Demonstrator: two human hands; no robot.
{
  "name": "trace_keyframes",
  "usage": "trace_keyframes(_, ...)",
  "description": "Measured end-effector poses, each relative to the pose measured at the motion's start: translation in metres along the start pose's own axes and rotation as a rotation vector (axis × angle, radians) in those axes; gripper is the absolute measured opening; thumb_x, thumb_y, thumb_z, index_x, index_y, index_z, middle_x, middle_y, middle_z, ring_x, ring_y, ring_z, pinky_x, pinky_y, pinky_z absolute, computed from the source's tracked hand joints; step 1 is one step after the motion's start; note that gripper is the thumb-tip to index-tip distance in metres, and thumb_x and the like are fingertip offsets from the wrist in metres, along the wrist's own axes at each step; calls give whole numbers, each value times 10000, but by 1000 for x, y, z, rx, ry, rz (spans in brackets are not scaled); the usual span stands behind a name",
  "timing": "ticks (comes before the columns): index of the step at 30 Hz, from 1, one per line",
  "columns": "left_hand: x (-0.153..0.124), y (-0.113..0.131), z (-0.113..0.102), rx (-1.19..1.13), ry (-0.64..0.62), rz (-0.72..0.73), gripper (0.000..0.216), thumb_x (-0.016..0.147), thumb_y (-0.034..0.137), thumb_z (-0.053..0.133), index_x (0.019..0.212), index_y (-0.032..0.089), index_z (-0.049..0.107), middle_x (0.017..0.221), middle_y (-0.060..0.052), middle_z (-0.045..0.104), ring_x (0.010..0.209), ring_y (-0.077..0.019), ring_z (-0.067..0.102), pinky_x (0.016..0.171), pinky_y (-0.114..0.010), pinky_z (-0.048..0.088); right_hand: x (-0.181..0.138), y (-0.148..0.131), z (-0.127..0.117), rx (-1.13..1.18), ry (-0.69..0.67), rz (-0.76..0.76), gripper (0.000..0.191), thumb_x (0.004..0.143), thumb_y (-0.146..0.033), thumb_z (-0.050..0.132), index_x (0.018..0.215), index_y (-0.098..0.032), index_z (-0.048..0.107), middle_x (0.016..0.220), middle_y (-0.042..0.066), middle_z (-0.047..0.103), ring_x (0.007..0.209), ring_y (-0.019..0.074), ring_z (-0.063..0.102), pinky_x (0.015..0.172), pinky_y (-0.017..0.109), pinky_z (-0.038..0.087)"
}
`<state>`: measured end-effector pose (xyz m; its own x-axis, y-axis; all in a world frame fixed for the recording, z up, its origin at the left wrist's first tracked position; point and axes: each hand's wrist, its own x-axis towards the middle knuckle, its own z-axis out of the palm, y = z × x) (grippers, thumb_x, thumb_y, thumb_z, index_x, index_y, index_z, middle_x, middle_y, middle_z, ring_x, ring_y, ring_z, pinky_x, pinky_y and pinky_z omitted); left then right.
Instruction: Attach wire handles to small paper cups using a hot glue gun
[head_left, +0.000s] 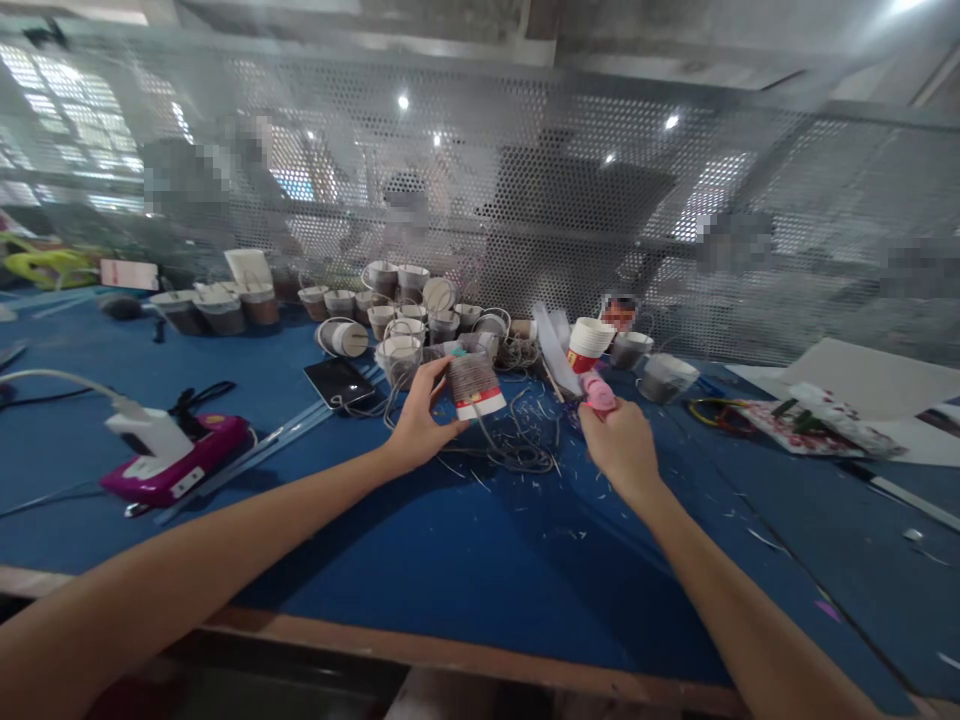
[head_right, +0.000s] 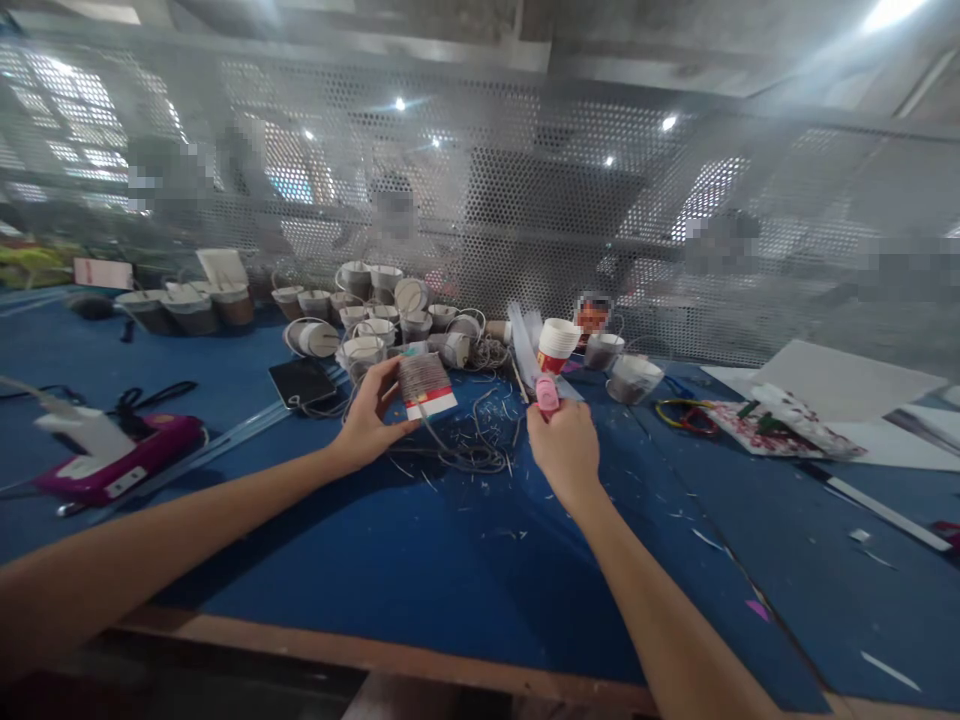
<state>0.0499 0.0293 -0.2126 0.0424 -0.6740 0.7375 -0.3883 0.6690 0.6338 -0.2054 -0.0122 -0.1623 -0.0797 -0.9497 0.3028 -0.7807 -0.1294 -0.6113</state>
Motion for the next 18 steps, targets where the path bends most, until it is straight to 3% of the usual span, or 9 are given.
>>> trace_keyframes(2, 0, 0, 0, 31, 3, 10, 779, 662, 187, 733, 1335, 280, 352, 1353, -105, 385, 1320, -295, 387, 1101, -509, 359, 4, 7, -3, -221, 121, 40, 405, 735, -326, 516, 1021, -42, 548, 1062, 297, 541, 886, 390, 620, 734, 503, 479)
trace_keyframes(5, 0, 0, 0, 61, 6, 12, 783, 659, 196, 735, 1337, 286, 354, 1347, -102, 386, 1310, -298, 393, 1096, -521, 359, 3, 13, 1, -333, 225, 56, 501, 680, -215, 529, 1125, -5, 438, 1152, 357, 445, 1070, 489, 487, 781, 611, 415)
trace_keyframes(8, 0, 0, 0, 57, 20, 10, 788, 658, 206, 737, 1340, 281, 349, 1345, -103, 389, 1312, -299, 388, 1098, -528, 353, -6, 8, 10, -342, 296, -143, 478, 667, -173, 516, 1113, -30, 420, 1182, 331, 430, 1156, 485, 382, 860, 653, 338)
trace_keyframes(11, 0, 0, 0, 34, 28, 2, 790, 659, 223, 743, 1338, 282, 345, 1350, -104, 387, 1312, -299, 388, 1095, -532, 356, -18, -3, 16, -164, 288, -450, 482, 699, -209, 520, 1144, -75, 389, 1275, 284, 378, 1218, 432, 333, 945, 619, 298)
trace_keyframes(13, 0, 1, 0, 23, 28, -7, 784, 665, 233, 744, 1337, 282, 345, 1351, -106, 389, 1314, -298, 387, 1093, -532, 359, -26, -9, 18, 46, 154, -663, 416, 745, -250, 519, 1124, -132, 393, 1285, 231, 404, 1234, 367, 351, 998, 576, 282)
trace_keyframes(15, 0, 1, 0, 14, 27, -15, 782, 669, 244, 747, 1338, 278, 344, 1348, -110, 394, 1314, -297, 388, 1094, -528, 358, -32, -12, 21, 296, -138, -726, 311, 805, -310, 504, 1070, -180, 407, 1213, 176, 493, 1175, 297, 440, 1000, 511, 328)
trace_keyframes(18, 0, 2, 0, 7, 30, -21, 794, 669, 263, 753, 1343, 275, 333, 1347, -113, 402, 1313, -297, 391, 1091, -526, 364, -39, -16, 27, 654, -603, -476, 224, 848, -402, 476, 953, -216, 407, 1019, 100, 607, 990, 227, 567, 891, 425, 437)
